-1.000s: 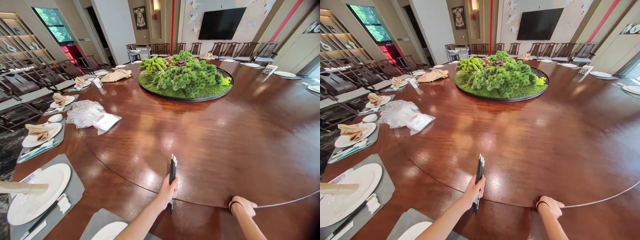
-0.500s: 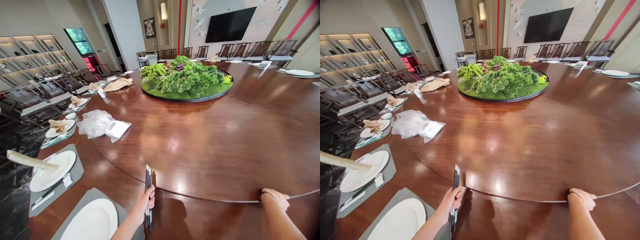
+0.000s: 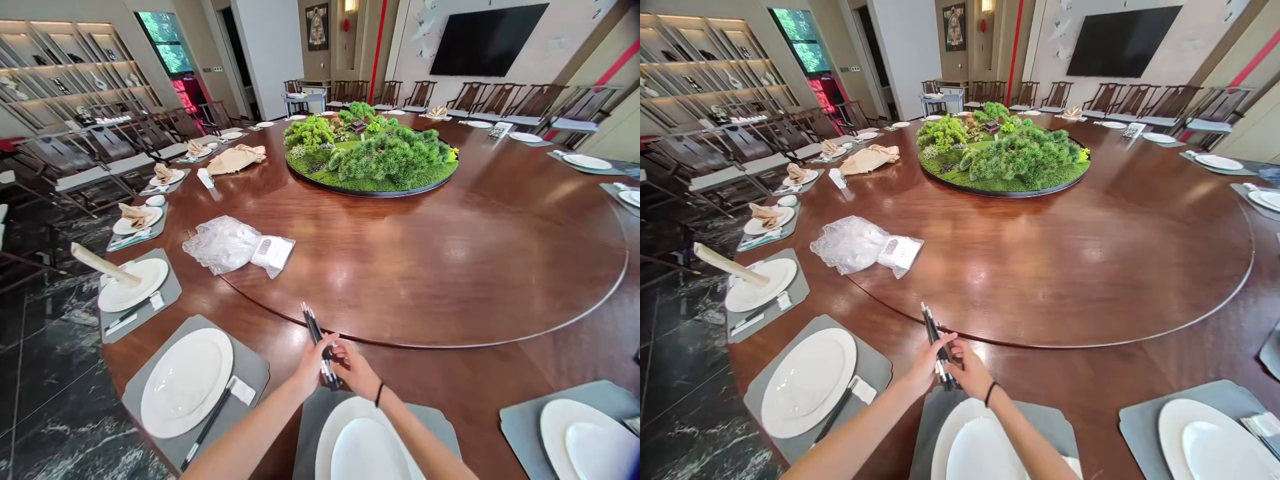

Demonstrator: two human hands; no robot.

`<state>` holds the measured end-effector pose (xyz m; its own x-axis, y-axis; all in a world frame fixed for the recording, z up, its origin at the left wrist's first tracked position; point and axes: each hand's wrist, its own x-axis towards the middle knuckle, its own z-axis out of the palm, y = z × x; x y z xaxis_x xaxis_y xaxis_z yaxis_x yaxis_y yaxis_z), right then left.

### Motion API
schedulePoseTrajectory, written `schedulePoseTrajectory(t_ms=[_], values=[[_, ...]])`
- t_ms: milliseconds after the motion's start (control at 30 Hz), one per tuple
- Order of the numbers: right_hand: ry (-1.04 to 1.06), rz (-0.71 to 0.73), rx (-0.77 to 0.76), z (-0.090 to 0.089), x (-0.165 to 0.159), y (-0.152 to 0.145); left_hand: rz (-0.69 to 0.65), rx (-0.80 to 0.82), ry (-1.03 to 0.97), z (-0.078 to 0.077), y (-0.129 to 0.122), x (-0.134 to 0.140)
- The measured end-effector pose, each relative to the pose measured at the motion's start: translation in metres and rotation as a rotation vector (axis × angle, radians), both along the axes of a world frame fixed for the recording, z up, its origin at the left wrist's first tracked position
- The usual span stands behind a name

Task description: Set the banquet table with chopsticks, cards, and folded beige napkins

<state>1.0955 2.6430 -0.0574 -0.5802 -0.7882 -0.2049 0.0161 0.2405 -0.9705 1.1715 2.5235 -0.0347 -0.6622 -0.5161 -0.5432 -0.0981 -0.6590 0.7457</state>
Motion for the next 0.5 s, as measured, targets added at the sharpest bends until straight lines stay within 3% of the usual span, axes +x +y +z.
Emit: schedulePoseTrajectory(t_ms=[100,200,333,400,500], values=[[-0.066,0.054,-0.056,0.007,0.015,-0.008,0.004,-0.037,0.037,0.007,0.015,-0.008],[-0.073,-0.1,0.016,-0.011,-0.009,-0.004,0.07,-0.047,0.016,0.017,-0.004,0.002],[0.438,-0.446,0.395,-0.059,-0.046,-0.012,0.134,-0.024,0.062,0.042,-0.062,0.039],[0.631,-0.452,0.571,-0.078,-0.055,-0.024,0.183,-0.047,0.098,0.055,-0.096,0.061],[0.805,-0.413,0.78,-0.093,-0.066,-0.035,0.251,-0.157,0.109,0.069,-0.152,0.084]])
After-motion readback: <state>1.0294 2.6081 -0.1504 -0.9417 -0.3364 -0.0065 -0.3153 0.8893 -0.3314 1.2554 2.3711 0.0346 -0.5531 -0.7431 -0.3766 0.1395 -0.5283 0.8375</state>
